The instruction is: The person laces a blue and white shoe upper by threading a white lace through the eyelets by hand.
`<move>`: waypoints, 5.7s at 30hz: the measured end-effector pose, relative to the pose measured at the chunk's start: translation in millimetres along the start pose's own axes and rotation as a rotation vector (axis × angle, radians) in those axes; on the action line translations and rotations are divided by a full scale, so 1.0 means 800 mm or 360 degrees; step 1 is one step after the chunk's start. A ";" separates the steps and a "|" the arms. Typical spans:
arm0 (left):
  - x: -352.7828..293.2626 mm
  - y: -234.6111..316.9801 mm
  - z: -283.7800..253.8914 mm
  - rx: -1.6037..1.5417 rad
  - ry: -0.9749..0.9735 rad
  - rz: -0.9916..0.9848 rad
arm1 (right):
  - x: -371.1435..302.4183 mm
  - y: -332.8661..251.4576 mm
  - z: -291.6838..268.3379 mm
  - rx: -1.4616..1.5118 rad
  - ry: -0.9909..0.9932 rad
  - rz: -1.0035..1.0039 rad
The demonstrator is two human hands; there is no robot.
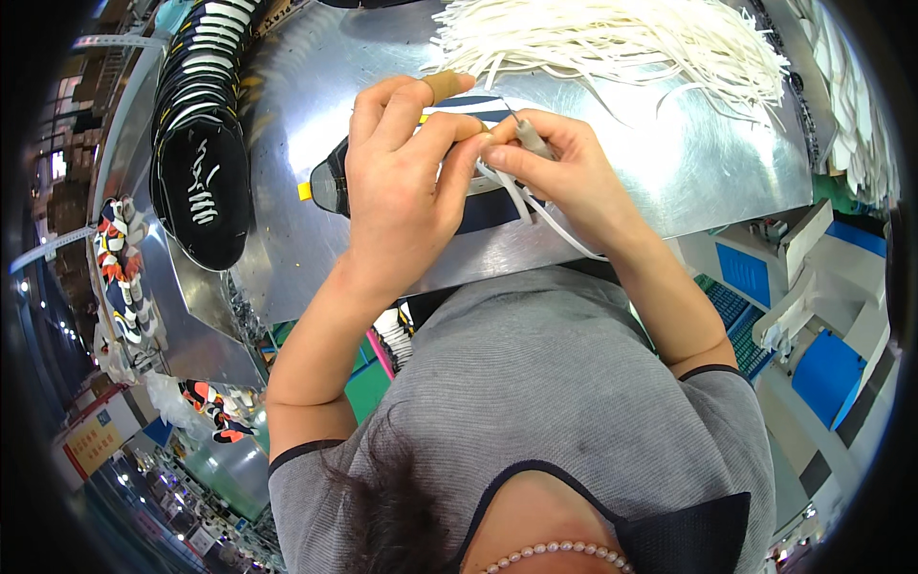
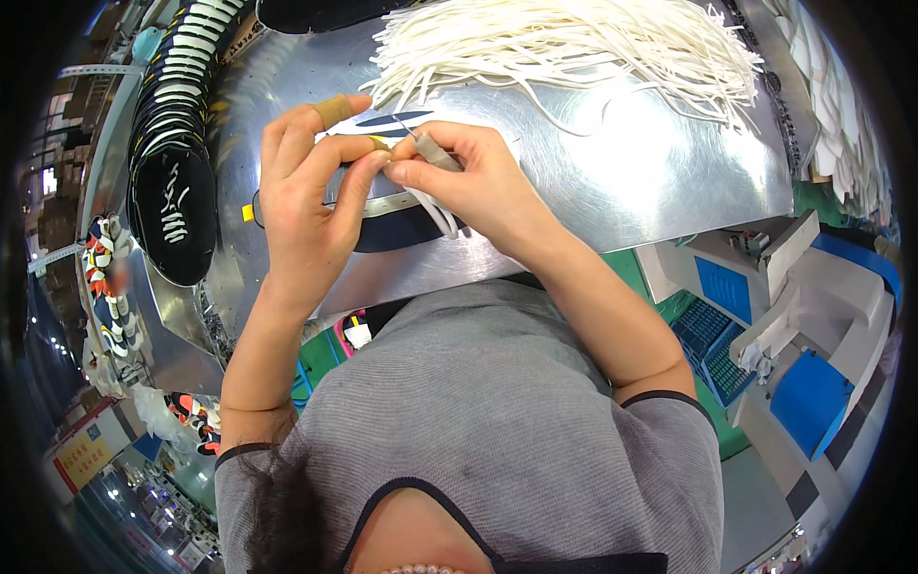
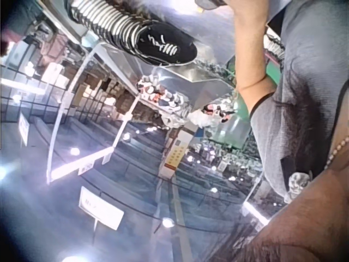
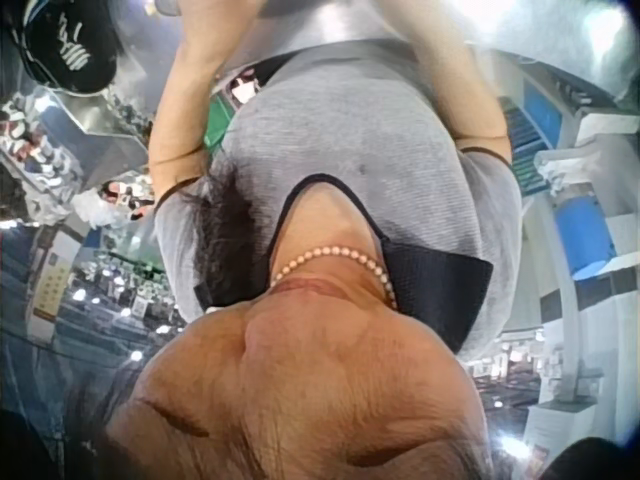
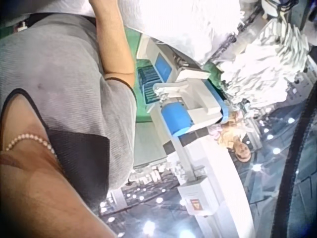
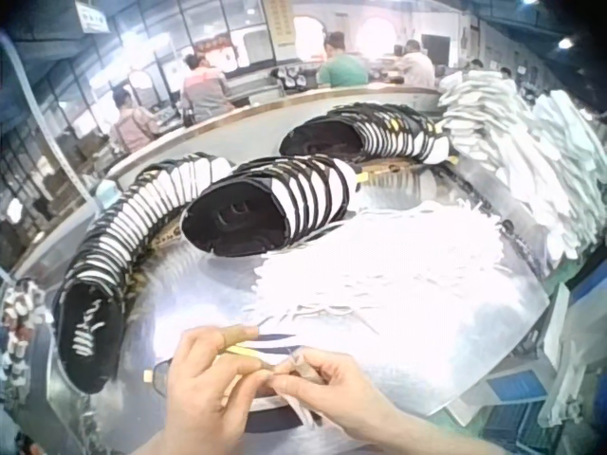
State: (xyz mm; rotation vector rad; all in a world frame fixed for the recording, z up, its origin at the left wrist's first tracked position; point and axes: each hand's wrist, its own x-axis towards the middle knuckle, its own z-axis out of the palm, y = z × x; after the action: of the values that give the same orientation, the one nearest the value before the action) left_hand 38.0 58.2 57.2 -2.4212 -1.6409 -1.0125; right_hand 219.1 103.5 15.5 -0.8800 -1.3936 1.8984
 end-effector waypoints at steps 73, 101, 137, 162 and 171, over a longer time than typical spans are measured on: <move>-0.088 0.034 -0.003 0.0165 -0.0231 -0.0388 | 0.051 0.058 0.008 -0.0835 0.0595 -0.0498; -0.129 0.005 0.028 -0.0290 0.0064 -0.0164 | -0.045 0.045 0.033 0.0171 -0.0043 0.0661; -0.145 0.002 0.010 -0.0225 -0.0019 0.0161 | -0.003 0.028 0.037 -0.0754 -0.0376 -0.0171; -0.113 0.015 0.029 -0.0768 0.0383 -0.1294 | -0.005 0.022 0.043 -0.0742 0.0244 -0.0520; -0.115 0.017 0.024 -0.0595 0.0147 -0.1223 | -0.023 0.008 0.031 -0.1372 -0.0056 -0.0515</move>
State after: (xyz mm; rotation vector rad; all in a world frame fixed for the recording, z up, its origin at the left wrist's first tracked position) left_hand 37.7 -15.4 -3.1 -1.8474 -2.6167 -1.6045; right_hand 209.3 73.2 18.2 -0.9086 -2.2654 1.0435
